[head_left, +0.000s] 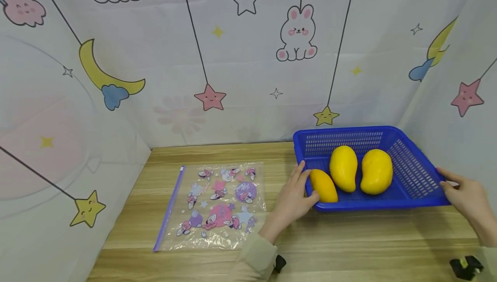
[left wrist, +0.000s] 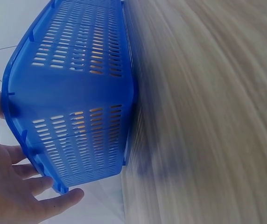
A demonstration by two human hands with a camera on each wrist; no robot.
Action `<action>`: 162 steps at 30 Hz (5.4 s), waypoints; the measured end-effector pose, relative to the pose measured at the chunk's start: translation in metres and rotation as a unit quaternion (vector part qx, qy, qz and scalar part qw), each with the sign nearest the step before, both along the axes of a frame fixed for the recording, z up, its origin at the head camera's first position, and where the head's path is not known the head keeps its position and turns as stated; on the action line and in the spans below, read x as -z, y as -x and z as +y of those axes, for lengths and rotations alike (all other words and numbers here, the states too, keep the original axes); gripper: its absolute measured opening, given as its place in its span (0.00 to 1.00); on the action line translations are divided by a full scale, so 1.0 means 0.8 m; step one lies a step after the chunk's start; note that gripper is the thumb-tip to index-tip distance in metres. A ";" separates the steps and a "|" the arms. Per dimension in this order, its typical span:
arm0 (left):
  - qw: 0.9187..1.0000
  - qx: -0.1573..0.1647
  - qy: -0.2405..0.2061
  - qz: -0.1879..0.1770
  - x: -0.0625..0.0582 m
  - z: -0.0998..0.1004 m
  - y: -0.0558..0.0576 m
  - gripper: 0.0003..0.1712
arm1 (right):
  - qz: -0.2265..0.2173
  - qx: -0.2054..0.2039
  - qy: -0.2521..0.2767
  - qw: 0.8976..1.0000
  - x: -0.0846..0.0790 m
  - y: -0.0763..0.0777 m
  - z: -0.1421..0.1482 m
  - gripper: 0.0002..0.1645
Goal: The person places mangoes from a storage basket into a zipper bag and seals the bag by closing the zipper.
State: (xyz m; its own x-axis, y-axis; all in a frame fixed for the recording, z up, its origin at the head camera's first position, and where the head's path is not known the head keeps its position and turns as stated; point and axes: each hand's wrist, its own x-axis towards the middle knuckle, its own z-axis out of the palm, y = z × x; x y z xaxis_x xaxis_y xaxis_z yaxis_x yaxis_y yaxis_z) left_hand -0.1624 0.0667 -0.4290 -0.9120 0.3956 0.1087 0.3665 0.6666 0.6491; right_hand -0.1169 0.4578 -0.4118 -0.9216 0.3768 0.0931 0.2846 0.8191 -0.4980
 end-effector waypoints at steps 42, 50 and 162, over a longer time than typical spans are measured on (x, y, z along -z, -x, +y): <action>1.000 -0.003 0.010 0.001 0.000 -0.029 -0.011 0.36 | -0.017 0.019 0.088 0.996 0.001 -0.007 -0.016 0.31; 1.000 0.001 -0.001 -0.002 -0.003 -0.033 -0.014 0.36 | -0.014 0.022 0.113 0.993 0.006 -0.010 -0.018 0.31; 0.996 0.009 0.091 0.005 -0.007 -0.160 -0.024 0.39 | 0.173 0.070 0.542 0.820 0.038 -0.038 -0.031 0.16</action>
State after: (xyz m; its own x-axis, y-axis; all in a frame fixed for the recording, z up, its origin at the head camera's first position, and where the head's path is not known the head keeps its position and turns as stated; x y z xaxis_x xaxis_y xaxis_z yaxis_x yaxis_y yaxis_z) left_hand -0.1431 -0.0614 -0.4234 -0.9035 0.4263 0.0429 0.3858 0.7658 0.5146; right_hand -0.0867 0.4327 -0.4423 -0.8513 0.5107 -0.1205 0.0273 -0.1862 -0.9821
